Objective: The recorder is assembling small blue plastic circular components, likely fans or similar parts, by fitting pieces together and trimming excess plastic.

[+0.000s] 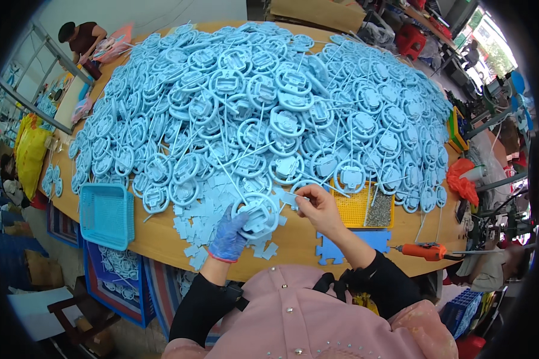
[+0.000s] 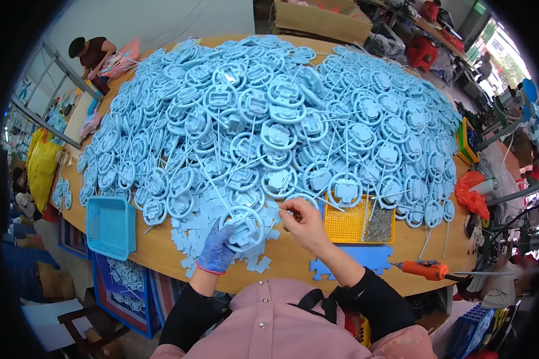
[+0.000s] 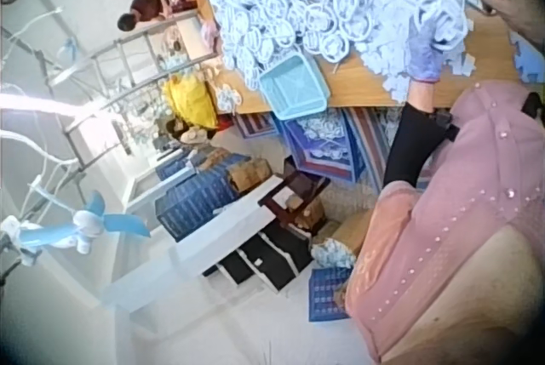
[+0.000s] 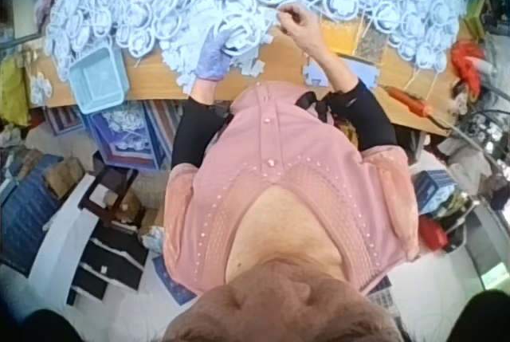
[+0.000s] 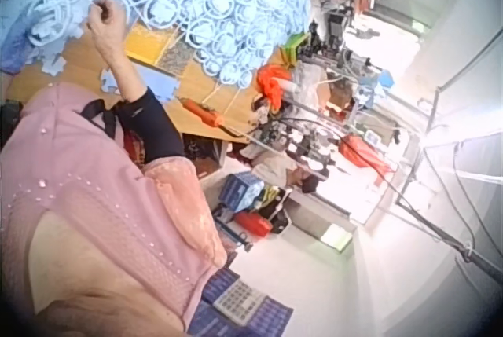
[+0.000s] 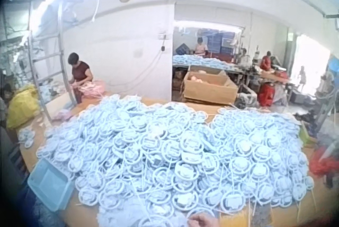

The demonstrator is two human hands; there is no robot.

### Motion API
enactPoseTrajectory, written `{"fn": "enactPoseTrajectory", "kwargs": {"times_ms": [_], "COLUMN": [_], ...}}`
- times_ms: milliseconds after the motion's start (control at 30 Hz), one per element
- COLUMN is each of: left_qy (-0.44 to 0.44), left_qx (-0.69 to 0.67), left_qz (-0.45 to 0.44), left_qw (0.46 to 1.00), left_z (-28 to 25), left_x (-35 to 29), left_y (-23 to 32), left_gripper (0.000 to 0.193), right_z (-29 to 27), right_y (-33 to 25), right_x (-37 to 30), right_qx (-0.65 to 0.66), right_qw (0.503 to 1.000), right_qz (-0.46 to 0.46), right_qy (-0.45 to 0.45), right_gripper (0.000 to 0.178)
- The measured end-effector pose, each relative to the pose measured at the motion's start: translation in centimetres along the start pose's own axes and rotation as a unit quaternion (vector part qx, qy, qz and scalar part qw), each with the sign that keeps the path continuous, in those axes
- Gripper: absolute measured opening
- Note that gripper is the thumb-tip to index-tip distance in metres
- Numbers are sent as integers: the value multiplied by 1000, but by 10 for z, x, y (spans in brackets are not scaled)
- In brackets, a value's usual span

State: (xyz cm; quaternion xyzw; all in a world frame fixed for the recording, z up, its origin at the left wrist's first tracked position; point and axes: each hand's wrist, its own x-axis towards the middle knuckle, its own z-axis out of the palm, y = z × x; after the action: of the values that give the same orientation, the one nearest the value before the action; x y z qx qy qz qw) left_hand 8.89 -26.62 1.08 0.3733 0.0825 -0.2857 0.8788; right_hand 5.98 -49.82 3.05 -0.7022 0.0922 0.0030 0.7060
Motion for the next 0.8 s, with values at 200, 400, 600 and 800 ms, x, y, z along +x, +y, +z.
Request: {"fn": "enactPoseTrajectory", "kwargs": {"times_ms": [200,400,600,800], "left_qy": [99,93,65,22], "left_qx": [111,178,169,188], "left_qz": [89,111,106,91], "left_qw": [985,973,978,978], "left_z": [54,61,57,46], "left_x": [43,55,45,42], "left_y": [-23,-28,-20,-9], "left_gripper": [45,41,47,47], "right_z": [17,30,19,0], "right_y": [-22,-23,-30,-2], "right_x": [4,0,15,32], "right_qx": [-418,-309,-270,17], "right_qw": [870,928,957,992], "right_qz": [-253,-207,-90,119], "right_qy": [59,34,61,-45], "right_gripper": [27,34,35,63]}}
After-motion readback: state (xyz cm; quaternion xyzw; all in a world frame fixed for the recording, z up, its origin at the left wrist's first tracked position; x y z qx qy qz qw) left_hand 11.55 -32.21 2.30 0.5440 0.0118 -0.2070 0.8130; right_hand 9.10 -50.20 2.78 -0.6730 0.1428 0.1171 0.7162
